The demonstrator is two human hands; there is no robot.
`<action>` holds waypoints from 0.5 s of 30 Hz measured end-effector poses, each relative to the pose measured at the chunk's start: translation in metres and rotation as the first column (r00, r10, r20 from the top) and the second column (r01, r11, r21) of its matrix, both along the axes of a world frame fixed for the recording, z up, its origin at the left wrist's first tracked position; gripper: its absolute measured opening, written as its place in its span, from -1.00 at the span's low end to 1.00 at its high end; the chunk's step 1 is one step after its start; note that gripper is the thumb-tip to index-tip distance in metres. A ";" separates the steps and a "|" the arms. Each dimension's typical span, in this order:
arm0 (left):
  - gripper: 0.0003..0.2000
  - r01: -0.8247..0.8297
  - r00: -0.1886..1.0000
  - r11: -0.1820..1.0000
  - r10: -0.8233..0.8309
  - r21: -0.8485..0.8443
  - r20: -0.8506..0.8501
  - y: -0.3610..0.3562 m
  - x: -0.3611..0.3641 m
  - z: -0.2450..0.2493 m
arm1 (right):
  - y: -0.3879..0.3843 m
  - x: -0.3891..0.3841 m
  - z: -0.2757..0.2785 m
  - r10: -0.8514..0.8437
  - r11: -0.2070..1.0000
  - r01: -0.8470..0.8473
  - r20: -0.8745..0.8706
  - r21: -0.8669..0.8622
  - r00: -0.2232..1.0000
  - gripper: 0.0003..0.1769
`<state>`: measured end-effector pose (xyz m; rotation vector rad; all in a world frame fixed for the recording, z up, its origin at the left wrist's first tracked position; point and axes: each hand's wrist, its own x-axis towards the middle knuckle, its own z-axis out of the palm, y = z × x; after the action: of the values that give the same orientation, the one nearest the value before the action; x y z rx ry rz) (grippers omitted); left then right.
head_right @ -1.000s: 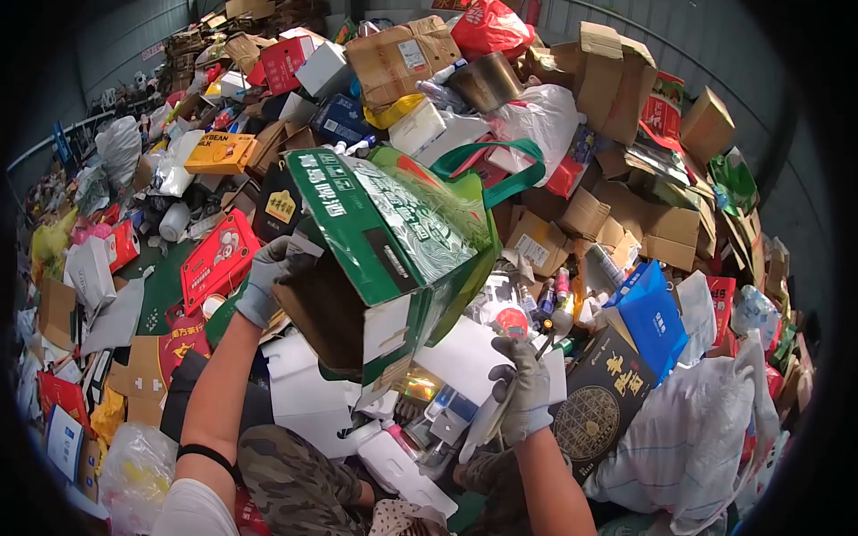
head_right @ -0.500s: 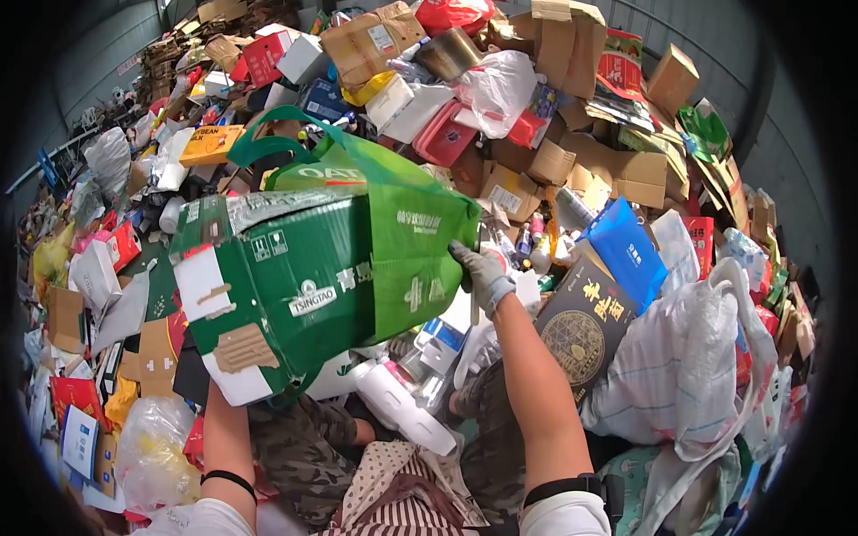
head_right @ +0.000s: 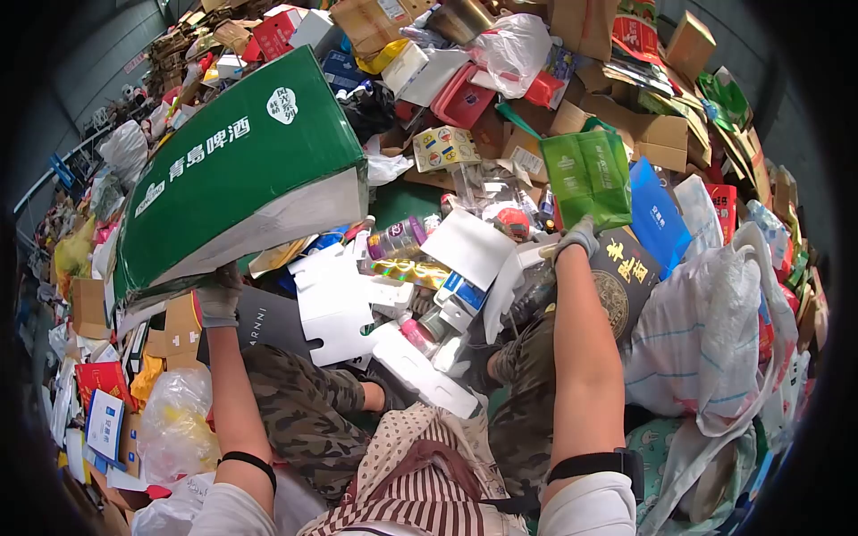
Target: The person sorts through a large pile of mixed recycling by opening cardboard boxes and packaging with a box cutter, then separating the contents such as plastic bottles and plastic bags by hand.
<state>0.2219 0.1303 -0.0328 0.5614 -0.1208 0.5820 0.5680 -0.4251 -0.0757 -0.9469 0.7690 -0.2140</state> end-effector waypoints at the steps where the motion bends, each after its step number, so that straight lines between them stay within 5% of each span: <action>1: -0.65 0.080 0.996 0.996 -0.081 -0.034 -0.029 -0.008 0.003 -0.002 | 0.017 -0.008 0.014 0.024 0.997 -0.024 -0.001 -0.073 1.000 -0.57; 2: -0.66 0.157 0.985 0.985 -0.162 -0.073 -0.057 -0.017 0.006 -0.003 | 0.036 -0.013 0.016 0.266 0.947 -0.217 0.201 -0.237 0.943 -0.48; 5: -0.68 0.225 0.918 0.944 -0.288 -0.241 -0.271 -0.077 0.010 0.004 | 0.090 -0.075 0.080 0.650 0.718 -0.689 0.447 -0.098 0.615 -0.51; 7: -0.69 0.401 0.864 0.916 -0.384 -0.019 -0.324 -0.093 0.022 -0.056 | 0.110 -0.121 0.107 0.655 0.509 -0.857 0.610 0.078 0.445 -0.48; 9: -0.64 0.204 0.734 0.924 -0.363 -0.324 -0.574 -0.164 0.018 -0.061 | 0.114 -0.132 0.100 0.777 0.265 -0.958 0.612 -0.110 0.145 -0.52; 10: -0.63 0.173 0.673 0.902 -0.401 -0.395 -0.622 -0.188 0.016 -0.078 | 0.111 -0.148 0.091 0.906 0.335 -0.734 0.417 -0.591 0.077 -0.52; 11: -0.63 0.194 0.652 0.880 -0.445 -0.433 -0.613 -0.208 0.010 -0.097 | 0.106 -0.172 0.080 0.976 0.213 -0.328 0.183 -0.921 0.118 -0.53; 12: -0.62 0.209 0.656 0.860 -0.476 -0.465 -0.585 -0.230 0.004 -0.117 | 0.106 -0.199 0.075 0.906 0.403 -0.833 0.293 -0.379 0.304 -0.56; 15: -0.61 0.151 0.752 0.849 -0.431 -0.506 -0.499 -0.286 -0.015 -0.140 | 0.104 -0.238 0.013 0.810 0.584 -0.782 0.220 -0.219 0.543 -0.57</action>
<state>0.2067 -0.1559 -0.1729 0.2486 0.5149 0.0770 0.3302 -0.3209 -0.0625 -1.2389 -0.0258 0.4258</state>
